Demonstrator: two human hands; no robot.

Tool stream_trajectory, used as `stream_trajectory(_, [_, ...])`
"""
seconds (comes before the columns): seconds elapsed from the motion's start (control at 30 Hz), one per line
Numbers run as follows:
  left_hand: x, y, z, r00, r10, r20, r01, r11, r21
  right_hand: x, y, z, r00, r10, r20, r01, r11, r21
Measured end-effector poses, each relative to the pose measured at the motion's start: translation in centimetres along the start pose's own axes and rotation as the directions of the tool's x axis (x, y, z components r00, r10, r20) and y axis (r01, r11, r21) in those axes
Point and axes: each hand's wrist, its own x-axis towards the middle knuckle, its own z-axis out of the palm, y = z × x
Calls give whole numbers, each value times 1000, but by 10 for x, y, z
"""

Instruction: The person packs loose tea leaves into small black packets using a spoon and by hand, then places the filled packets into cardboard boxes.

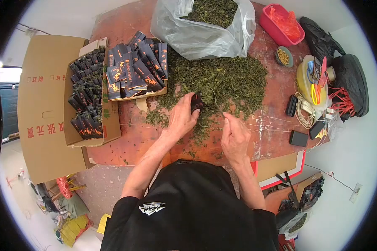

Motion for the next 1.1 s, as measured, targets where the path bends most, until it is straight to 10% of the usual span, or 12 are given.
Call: stream_trajectory(1.1, [-1,3,-8,994,-97,59,104,985,-134,6,-13,-11,951,-294,97,309,923,-230])
